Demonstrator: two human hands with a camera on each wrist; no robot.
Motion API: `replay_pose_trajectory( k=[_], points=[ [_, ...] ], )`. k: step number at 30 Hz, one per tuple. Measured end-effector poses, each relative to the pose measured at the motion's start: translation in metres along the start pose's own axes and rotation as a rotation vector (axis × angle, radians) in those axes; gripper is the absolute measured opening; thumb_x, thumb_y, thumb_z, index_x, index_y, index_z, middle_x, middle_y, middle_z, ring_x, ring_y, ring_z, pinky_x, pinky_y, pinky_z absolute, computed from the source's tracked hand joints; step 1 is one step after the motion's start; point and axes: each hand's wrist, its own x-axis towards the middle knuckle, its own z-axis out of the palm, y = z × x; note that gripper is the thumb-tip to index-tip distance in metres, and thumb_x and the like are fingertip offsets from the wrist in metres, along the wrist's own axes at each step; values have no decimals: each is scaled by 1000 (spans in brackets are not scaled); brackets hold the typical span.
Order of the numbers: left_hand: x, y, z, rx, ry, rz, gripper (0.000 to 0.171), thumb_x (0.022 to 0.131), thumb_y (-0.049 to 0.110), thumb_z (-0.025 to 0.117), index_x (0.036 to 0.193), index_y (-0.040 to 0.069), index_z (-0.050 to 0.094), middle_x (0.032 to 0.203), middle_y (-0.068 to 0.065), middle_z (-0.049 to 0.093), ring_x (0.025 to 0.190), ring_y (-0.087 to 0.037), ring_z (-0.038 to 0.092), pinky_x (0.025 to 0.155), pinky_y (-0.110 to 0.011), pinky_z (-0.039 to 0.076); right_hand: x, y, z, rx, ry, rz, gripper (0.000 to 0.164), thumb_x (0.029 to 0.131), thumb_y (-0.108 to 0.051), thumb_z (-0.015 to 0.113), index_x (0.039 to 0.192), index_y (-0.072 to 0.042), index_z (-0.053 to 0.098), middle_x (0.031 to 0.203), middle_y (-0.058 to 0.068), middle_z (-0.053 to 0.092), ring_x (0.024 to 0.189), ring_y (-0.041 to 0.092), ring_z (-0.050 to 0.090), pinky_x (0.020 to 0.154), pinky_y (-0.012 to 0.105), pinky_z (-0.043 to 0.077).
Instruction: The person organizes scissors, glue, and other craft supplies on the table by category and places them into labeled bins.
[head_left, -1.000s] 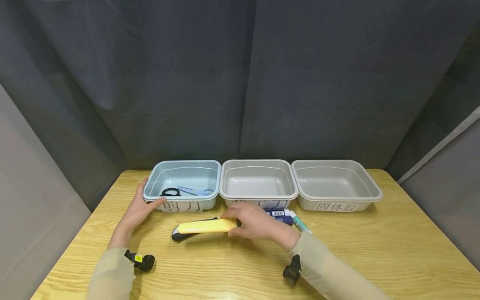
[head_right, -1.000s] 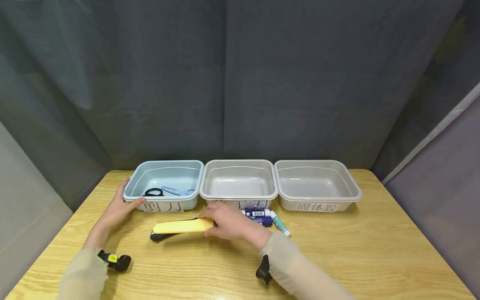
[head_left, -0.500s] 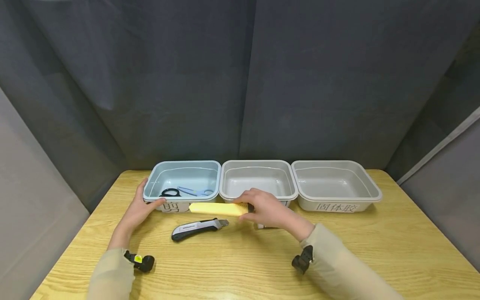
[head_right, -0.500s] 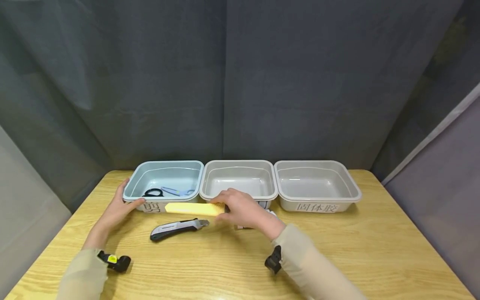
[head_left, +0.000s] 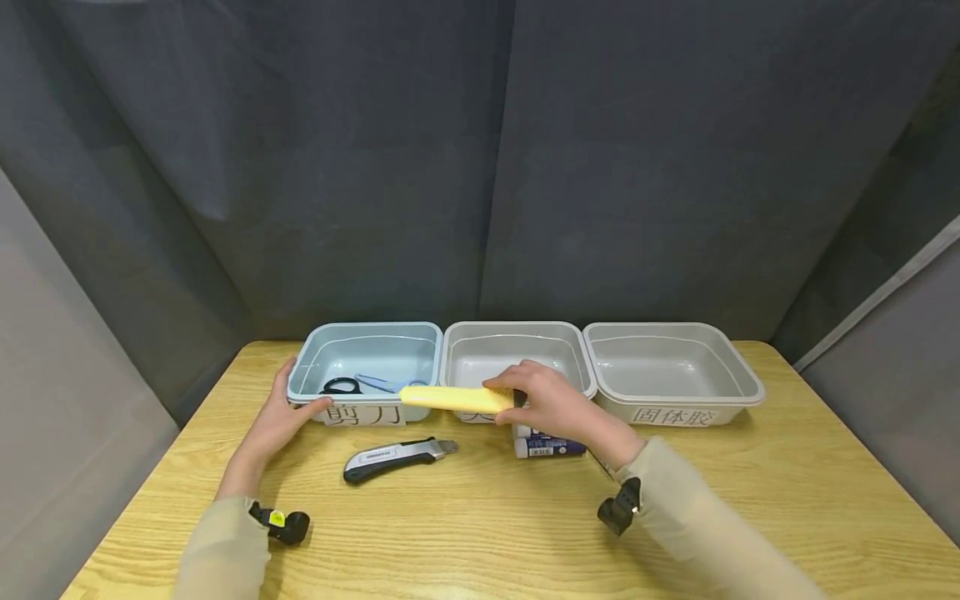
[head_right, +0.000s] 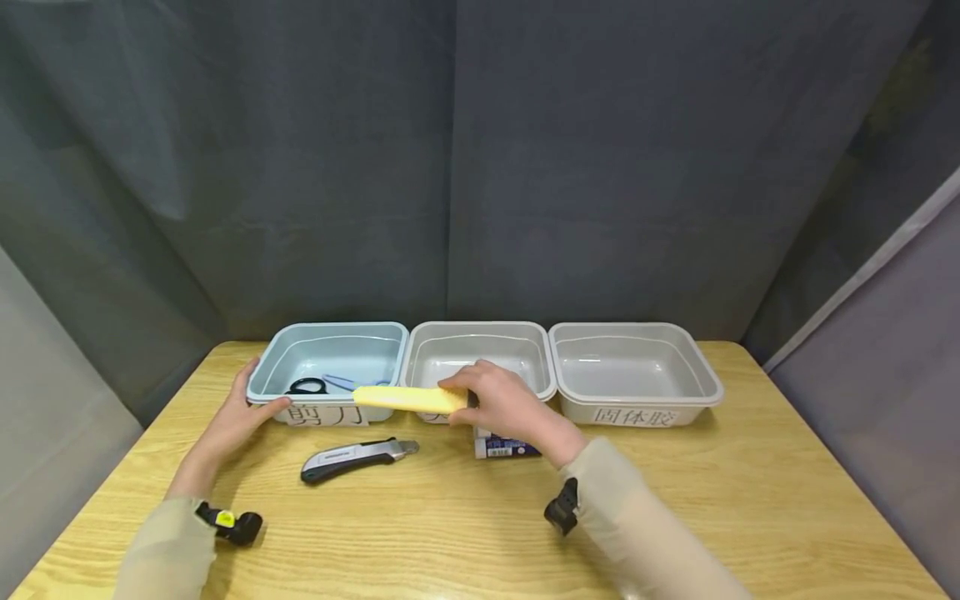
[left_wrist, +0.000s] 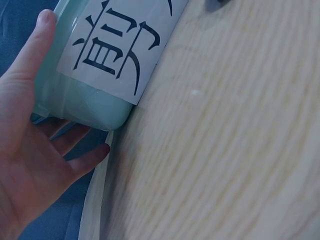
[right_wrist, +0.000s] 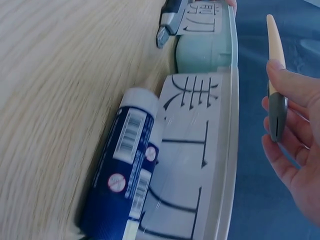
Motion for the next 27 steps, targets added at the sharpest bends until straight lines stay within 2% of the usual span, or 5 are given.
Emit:
replay_pose_trajectory(
  k=[5,11,27],
  points=[
    [-1,1,0,-8,2,5,103,79,40,68,146,14,-6,151,-19,9,136,-40,14,106,-60,15,-2,11,-1,37,60,51,47,69,-29,78,112,-13,66,98,-4,66,79,9,51,66,24,43],
    [0,-1,-1,-11,1,4,103,79,40,68,146,14,-7,151,-19,9,136,-39,14,106,-60,15,-3,22,-6,68,70,118,45,71,-24,77,113,-13,66,98,-3,66,78,9,50,66,25,43],
    [0,-3,0,-17,5,11,103,79,40,67,146,15,-7,151,-18,9,136,-39,14,105,-60,15,-1,46,-9,3,106,184,42,73,-24,76,112,-12,65,104,2,66,88,17,54,75,32,45]
  ],
)
